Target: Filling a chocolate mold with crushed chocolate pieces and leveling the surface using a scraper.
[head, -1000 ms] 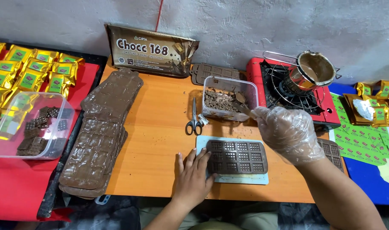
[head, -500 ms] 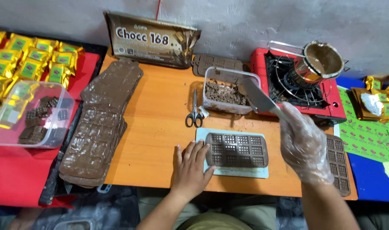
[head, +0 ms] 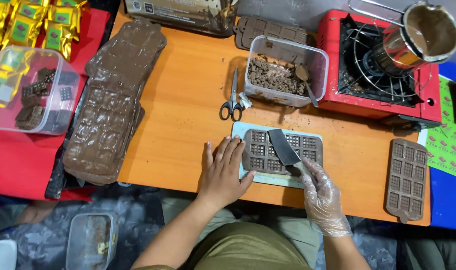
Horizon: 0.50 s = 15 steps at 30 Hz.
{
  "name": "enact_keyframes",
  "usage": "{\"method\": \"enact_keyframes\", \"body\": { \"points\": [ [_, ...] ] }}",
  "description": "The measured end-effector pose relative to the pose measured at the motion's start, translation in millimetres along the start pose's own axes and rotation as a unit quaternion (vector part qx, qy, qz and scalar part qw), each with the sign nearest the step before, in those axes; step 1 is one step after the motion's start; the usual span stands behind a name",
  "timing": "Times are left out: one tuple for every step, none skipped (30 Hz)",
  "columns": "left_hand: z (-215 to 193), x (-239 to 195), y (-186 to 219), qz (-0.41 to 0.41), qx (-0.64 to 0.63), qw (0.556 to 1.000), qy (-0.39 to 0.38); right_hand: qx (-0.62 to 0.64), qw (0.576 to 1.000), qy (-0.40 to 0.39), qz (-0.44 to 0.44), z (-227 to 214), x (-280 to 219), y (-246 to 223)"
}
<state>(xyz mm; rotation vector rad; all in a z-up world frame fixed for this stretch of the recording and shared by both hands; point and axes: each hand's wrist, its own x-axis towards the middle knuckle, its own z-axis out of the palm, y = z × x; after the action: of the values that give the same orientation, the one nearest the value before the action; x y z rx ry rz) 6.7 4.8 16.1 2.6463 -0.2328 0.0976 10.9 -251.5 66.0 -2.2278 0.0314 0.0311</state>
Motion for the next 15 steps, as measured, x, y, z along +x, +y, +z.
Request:
{"method": "enact_keyframes", "body": {
  "points": [
    [0,0,0,-0.004,0.001,1.000,0.001,0.001,1.000,-0.004,-0.002,1,2,2],
    [0,0,0,-0.005,-0.006,1.000,-0.003,0.001,1.000,-0.019,-0.014,2,3,3],
    [0,0,1,-0.006,-0.013,1.000,-0.006,0.001,0.999,-0.034,-0.026,2,5,4],
    [1,0,1,-0.011,-0.012,1.000,-0.004,0.002,0.999,-0.038,-0.029,3,6,4],
    [1,0,1,-0.011,-0.014,1.000,-0.007,-0.014,0.997,-0.057,-0.046,5,6,4],
    [1,1,1,-0.012,-0.017,1.000,-0.011,-0.031,0.995,-0.075,-0.063,6,7,4],
    [0,1,1,-0.016,-0.015,1.000,-0.010,-0.029,0.994,-0.078,-0.065,8,7,6],
    [-1,1,2,-0.014,-0.012,1.000,-0.011,-0.037,0.994,-0.060,-0.080,9,7,8],
    [-2,1,2,-0.013,-0.010,1.000,-0.013,-0.045,0.994,-0.042,-0.094,10,6,11],
    [-2,0,3,-0.016,-0.008,1.000,-0.012,-0.044,0.993,-0.045,-0.096,10,7,8],
    [-2,1,3,-0.017,-0.013,1.000,-0.012,-0.065,0.993,-0.035,-0.096,10,8,6],
    [-2,1,3,-0.018,-0.019,1.000,-0.012,-0.086,0.991,-0.024,-0.096,11,8,3],
    [-3,1,3,-0.019,-0.018,1.000,-0.012,-0.085,0.991,-0.025,-0.097,11,9,5],
    [-3,1,3,-0.017,-0.016,1.000,-0.009,-0.108,0.988,-0.040,-0.104,12,9,7],
    [-3,1,3,-0.014,-0.015,1.000,-0.007,-0.132,0.984,-0.054,-0.110,12,9,9]
  ]
}}
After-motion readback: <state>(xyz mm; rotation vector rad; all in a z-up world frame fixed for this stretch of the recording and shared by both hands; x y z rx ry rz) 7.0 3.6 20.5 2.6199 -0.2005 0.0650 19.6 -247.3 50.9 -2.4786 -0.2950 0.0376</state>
